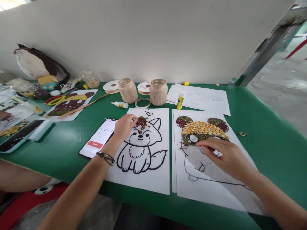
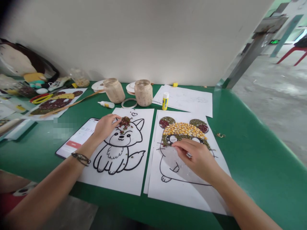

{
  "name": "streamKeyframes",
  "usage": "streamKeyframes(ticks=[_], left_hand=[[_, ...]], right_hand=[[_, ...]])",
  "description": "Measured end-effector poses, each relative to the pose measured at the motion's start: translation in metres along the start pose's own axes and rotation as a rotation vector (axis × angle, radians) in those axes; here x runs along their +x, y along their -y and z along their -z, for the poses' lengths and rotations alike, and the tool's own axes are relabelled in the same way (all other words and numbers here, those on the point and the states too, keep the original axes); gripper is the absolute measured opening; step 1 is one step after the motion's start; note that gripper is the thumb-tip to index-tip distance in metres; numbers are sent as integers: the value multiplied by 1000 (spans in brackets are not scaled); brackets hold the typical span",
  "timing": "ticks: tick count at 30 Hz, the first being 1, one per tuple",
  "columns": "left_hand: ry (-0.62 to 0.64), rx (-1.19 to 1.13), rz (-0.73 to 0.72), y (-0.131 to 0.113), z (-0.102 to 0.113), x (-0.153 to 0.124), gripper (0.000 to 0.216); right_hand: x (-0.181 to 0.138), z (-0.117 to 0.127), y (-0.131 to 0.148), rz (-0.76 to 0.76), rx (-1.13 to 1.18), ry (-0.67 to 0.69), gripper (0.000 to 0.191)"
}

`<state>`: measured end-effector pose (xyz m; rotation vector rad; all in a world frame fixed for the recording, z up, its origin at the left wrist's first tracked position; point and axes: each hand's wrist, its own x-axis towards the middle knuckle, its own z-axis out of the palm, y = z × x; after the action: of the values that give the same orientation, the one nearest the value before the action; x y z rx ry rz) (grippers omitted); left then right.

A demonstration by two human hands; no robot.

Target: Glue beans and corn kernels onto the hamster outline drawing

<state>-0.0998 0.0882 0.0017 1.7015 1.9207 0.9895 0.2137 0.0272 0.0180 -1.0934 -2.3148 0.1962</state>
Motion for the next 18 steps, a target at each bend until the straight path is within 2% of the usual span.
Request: streamKeyframes(ticks=[5, 8, 13, 18], left_hand=[[-31, -138, 39, -2, -1, 3, 12], [-42, -306, 114, -3, 1, 7, 6], [56, -587, 283, -2, 7, 14, 25], [110, -662, 313, 2, 10, 16, 27]], right_hand=[[1, 2, 1, 11, -18, 12, 21], [0, 2, 0, 24, -27, 1, 22], [0, 1, 0, 31, -28, -20, 21], [0, 1, 1, 19, -27, -11, 22]])
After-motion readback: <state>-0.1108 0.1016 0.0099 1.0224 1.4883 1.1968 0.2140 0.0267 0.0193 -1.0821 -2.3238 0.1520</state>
